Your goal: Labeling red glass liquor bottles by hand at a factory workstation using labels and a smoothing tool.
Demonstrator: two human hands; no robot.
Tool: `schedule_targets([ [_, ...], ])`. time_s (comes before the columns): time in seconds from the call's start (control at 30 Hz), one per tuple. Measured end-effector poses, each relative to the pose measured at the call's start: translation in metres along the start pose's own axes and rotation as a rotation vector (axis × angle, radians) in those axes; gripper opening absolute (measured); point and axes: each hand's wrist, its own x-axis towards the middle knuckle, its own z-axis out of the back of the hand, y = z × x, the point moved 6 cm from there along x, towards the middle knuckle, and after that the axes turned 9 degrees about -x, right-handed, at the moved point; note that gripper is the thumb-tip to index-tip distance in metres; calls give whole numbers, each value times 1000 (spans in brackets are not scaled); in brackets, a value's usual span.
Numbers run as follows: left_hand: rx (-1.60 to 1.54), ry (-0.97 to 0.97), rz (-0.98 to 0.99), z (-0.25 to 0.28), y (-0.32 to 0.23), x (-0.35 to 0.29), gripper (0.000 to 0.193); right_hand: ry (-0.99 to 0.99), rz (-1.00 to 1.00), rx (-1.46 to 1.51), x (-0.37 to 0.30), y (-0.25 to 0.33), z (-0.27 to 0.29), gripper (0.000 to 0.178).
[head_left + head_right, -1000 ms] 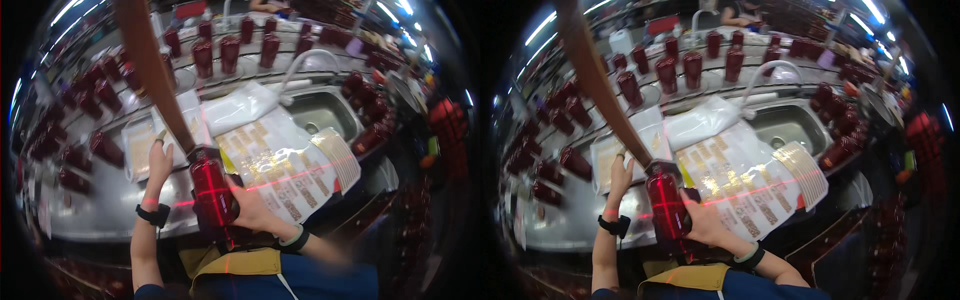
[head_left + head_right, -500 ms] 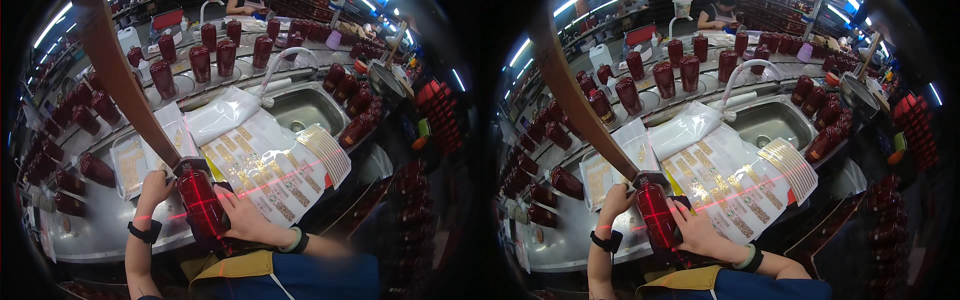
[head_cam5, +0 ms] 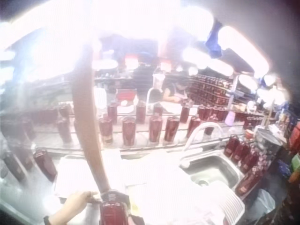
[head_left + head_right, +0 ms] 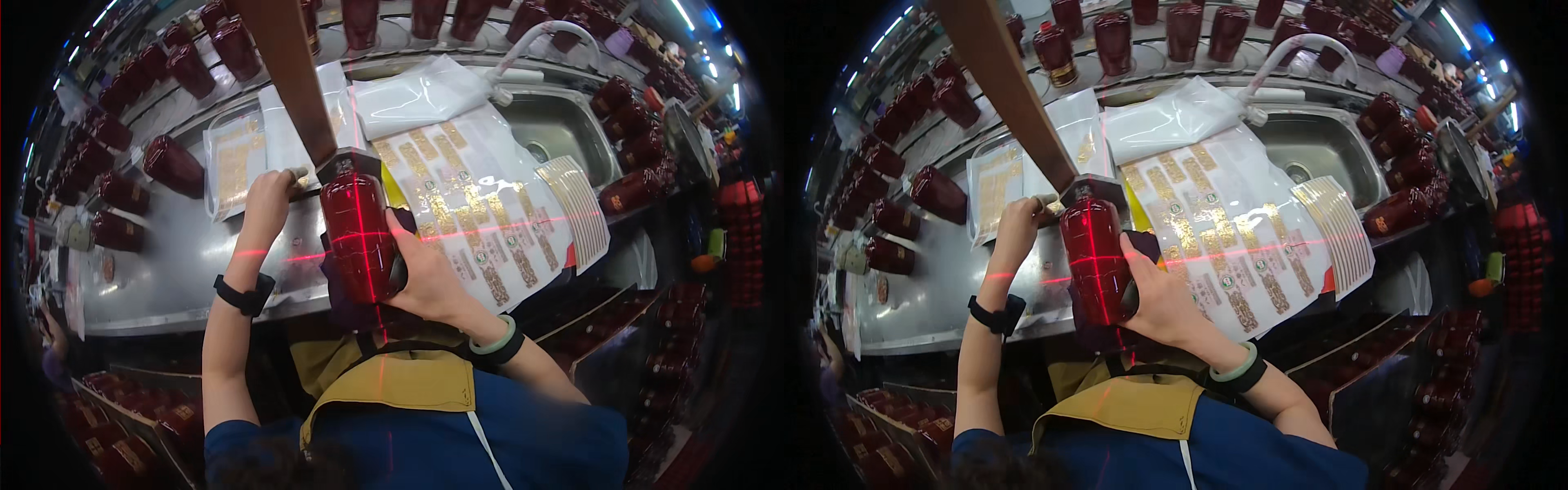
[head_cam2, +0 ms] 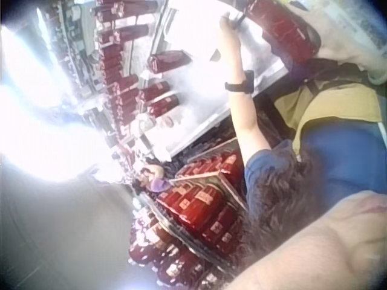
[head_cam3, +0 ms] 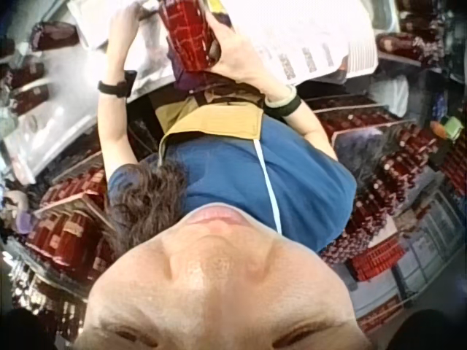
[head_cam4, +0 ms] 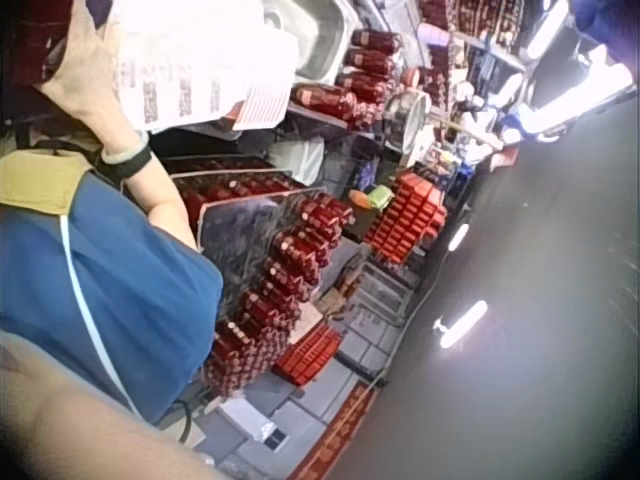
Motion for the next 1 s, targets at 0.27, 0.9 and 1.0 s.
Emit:
schedule_targets([
  [0.27, -139, -130, -32, 9, -14, -3, 55, 8, -49, 39, 3, -1, 1, 107],
  [0.9, -184, -424, -413, 58, -189, -72, 52, 78, -364, 749, 39, -24, 31, 32],
  [1.0, -207, -252, -604, 43, -223, -72, 40, 246, -591, 1022, 46, -26, 12, 35],
])
